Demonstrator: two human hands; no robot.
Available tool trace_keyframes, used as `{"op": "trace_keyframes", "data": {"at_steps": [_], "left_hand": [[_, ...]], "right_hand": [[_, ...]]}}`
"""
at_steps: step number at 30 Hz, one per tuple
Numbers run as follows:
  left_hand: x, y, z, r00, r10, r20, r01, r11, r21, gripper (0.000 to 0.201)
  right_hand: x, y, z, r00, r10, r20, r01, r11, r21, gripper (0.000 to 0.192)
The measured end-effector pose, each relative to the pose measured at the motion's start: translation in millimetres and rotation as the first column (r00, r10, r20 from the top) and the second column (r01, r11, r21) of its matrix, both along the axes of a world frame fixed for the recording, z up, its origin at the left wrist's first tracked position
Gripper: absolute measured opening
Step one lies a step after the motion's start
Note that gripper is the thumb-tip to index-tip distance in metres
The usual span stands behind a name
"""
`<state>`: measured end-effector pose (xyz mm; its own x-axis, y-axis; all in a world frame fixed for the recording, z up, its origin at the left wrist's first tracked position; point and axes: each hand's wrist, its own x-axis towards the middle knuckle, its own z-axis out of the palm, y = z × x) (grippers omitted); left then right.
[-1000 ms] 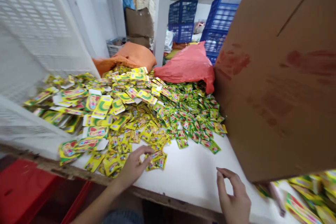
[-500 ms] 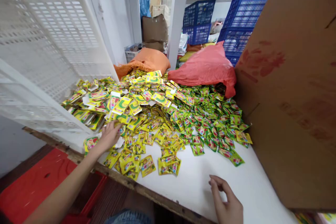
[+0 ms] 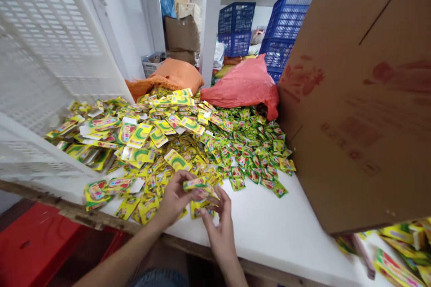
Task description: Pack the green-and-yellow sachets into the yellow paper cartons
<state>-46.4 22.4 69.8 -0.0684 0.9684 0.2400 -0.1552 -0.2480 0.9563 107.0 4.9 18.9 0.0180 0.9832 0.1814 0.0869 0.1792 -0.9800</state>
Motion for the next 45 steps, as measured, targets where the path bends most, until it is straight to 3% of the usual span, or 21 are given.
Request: {"op": "trace_keyframes", "data": {"at_steps": [2,4,6,8,10,12,14,16,18,20,21,23,25,30,36,39,42,45], "left_hand": [[21,-7,-12.7,0.985,-0.071,0.154,0.081,0.995,-0.06,0.029],[26,-11,-24.6,0.961,-0.066,0.268,0.099,0.989,-0.113,0.032],[21,-13,-31.6,0.946,-0.058,0.319,0.113,0.981,-0.158,0.034],[9,-15,-32.7,0.945,-0.16,0.286,0.221,0.956,-0.194,0.034],[-4,-15,-30.3,0.902,-0.38,0.203,0.423,0.871,-0.251,0.035],[-13,-15,-28.8,0.814,-0.564,0.139,0.575,0.749,-0.33,0.036],[-14,-14,-32.1,0.74,-0.653,0.163,0.654,0.639,-0.405,0.037],[-8,-12,-40.6,0.714,-0.653,0.254,0.685,0.576,-0.446,0.043],[1,-10,-51.2,0.756,-0.575,0.311,0.65,0.606,-0.459,0.046],[8,-8,-60.2,0.851,-0.434,0.296,0.525,0.721,-0.453,0.043],[10,-7,-63.6,0.89,-0.361,0.278,0.452,0.776,-0.44,0.042],[11,-7,-68.4,0.937,-0.261,0.231,0.337,0.847,-0.412,0.043],[10,-8,-71.8,0.964,-0.216,0.158,0.262,0.882,-0.392,0.046],[5,-13,-80.3,0.96,-0.279,0.019,0.264,0.88,-0.394,0.042],[8,-7,-85.4,0.958,-0.285,-0.027,0.252,0.884,-0.393,0.046],[13,-6,-83.1,0.949,-0.316,0.011,0.293,0.865,-0.408,0.043],[20,-9,-78.8,0.944,-0.311,0.113,0.328,0.829,-0.453,0.042],[28,-13,-75.1,0.94,-0.277,0.201,0.341,0.806,-0.484,0.042]], "right_hand": [[-1,5,-1.4,0.998,-0.015,-0.058,0.014,1.0,-0.02,0.046],[11,10,-5.6,1.0,-0.012,0.023,0.012,1.0,-0.024,0.037],[28,11,-8.5,0.986,0.06,0.156,-0.057,0.998,-0.022,0.028],[42,11,-5.7,0.952,0.14,0.271,-0.139,0.99,-0.024,0.021],[50,9,4.9,0.89,0.196,0.413,-0.214,0.977,-0.003,0.017],[50,7,21.2,0.778,0.244,0.579,-0.311,0.95,0.018,0.015],[44,8,37.9,0.653,0.303,0.695,-0.424,0.906,0.003,0.017],[36,16,48.6,0.602,0.344,0.721,-0.494,0.87,-0.002,0.023],[29,36,49.4,0.659,0.318,0.682,-0.465,0.885,0.037,0.027],[22,65,40.0,0.768,0.168,0.618,-0.277,0.957,0.084,0.026],[18,80,32.5,0.802,0.045,0.596,-0.127,0.987,0.095,0.024],[8,109,15.4,0.802,-0.071,0.593,0.021,0.996,0.091,0.022],[-3,129,-0.1,0.799,-0.097,0.593,0.065,0.995,0.076,0.019],[-5,140,-16.8,0.848,-0.155,0.507,0.138,0.988,0.072,0.015],[64,138,-25.3,0.863,-0.318,0.393,0.34,0.94,0.014,0.041],[82,133,-35.6,0.832,-0.331,0.445,0.38,0.925,-0.022,0.03],[81,127,-42.6,0.807,-0.342,0.481,0.398,0.917,-0.017,0.025],[75,120,-39.4,0.83,-0.308,0.465,0.355,0.935,-0.016,0.028]]}}
